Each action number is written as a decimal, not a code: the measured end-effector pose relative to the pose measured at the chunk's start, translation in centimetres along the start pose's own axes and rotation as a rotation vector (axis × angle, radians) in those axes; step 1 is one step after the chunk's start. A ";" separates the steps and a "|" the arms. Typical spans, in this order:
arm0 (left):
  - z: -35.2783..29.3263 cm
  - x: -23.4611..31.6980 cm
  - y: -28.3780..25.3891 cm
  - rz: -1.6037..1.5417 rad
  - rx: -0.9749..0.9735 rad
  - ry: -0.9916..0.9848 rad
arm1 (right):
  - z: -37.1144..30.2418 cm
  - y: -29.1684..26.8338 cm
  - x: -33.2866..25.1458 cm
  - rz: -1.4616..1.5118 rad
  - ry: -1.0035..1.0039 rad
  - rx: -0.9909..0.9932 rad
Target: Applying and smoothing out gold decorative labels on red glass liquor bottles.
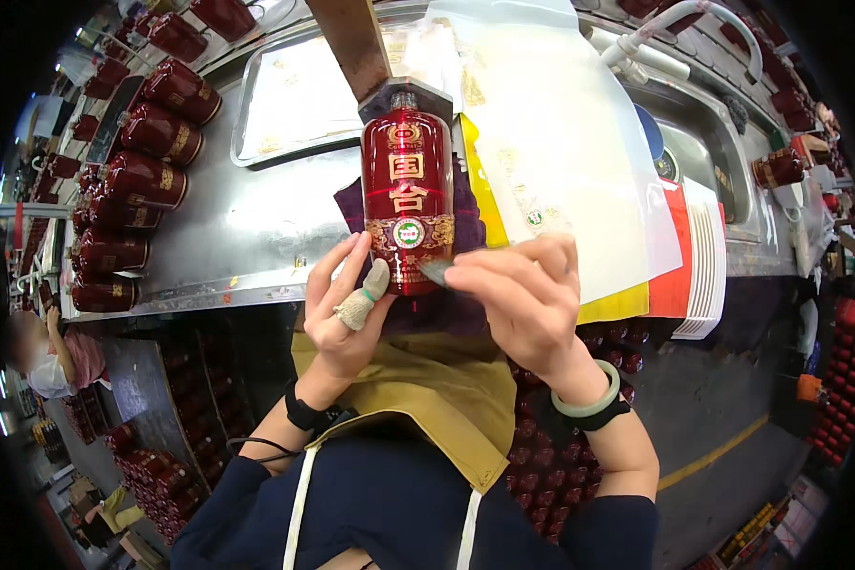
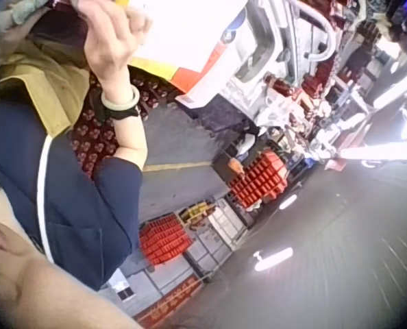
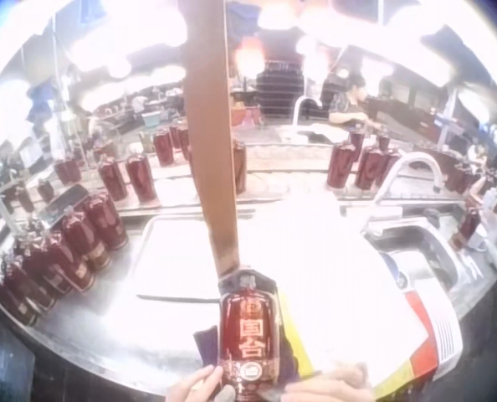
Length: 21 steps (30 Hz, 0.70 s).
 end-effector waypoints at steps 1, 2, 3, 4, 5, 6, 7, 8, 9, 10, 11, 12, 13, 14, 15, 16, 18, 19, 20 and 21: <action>0.0 -0.2 0.1 0.003 -0.011 -0.010 | -0.6 0.4 0.0 -0.002 0.002 0.001; 0.0 -0.3 0.1 -0.016 -0.027 -0.062 | -1.3 0.7 -0.1 0.018 0.002 -0.029; -0.1 -0.3 0.3 -0.020 -0.027 -0.060 | -1.8 0.7 -0.4 0.037 0.001 -0.060; -0.3 -0.6 0.4 -0.049 -0.016 -0.121 | -1.9 0.4 -1.1 0.074 -0.028 -0.114; -0.3 -0.7 0.4 -0.081 -0.004 -0.180 | -1.6 -0.1 -1.6 0.085 -0.030 -0.149; -0.2 -0.7 0.3 -0.084 0.000 -0.178 | -1.2 -0.4 -1.6 0.127 0.018 -0.171; 0.0 -0.7 0.4 -0.127 -0.015 -0.210 | -1.3 -0.9 -1.4 0.152 0.069 -0.195; 0.0 -0.8 0.5 -0.175 -0.030 -0.241 | -1.4 -1.1 -1.0 0.225 0.247 -0.129; -0.5 -1.7 0.5 -0.311 -0.038 -0.321 | -1.7 -0.9 -0.7 0.295 0.421 -0.056; -0.2 -1.7 0.6 -0.373 -0.046 -0.382 | -2.5 -1.1 0.1 0.339 0.508 -0.005; 0.4 -1.7 0.9 -0.432 -0.063 -0.453 | -2.4 -1.4 0.5 0.383 0.680 0.005; 0.9 -1.6 1.4 -0.560 -0.083 -0.599 | -2.2 -1.9 1.3 0.322 0.690 -0.028; 1.0 -1.4 1.6 -0.680 -0.099 -0.731 | -2.0 -2.5 1.8 0.270 0.686 -0.052; 0.9 -1.6 1.6 -0.718 -0.104 -0.731 | -2.6 -3.1 2.2 0.329 0.861 -0.050; 0.9 -1.6 1.5 -0.732 -0.128 -0.748 | -2.0 -4.1 3.1 0.164 0.654 0.015; 0.6 -1.8 1.4 -0.755 -0.115 -0.750 | -2.4 -5.1 5.1 0.069 0.778 -0.037; 0.7 -1.9 1.1 -0.793 -0.124 -0.760 | -3.9 -9.0 11.1 -0.109 0.869 0.003; 0.6 -2.0 1.2 -0.806 -0.135 -0.756 | -4.4 -11.4 14.8 -0.195 0.835 0.094; 0.4 -2.2 1.1 -0.817 -0.113 -0.755 | -3.7 -14.1 17.6 -0.422 0.934 0.072; 0.2 -2.5 1.4 -0.845 -0.098 -0.749 | -4.8 -17.7 21.8 -0.633 0.866 0.018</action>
Point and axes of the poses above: each hand's wrist, its own z-axis towards the middle knuckle, its own y-axis out of the palm, x = y × z, the point moved 3 cm from there along z, towards the middle knuckle, and after that the axes turned 6 degrees about x, right-handed, at the moved point
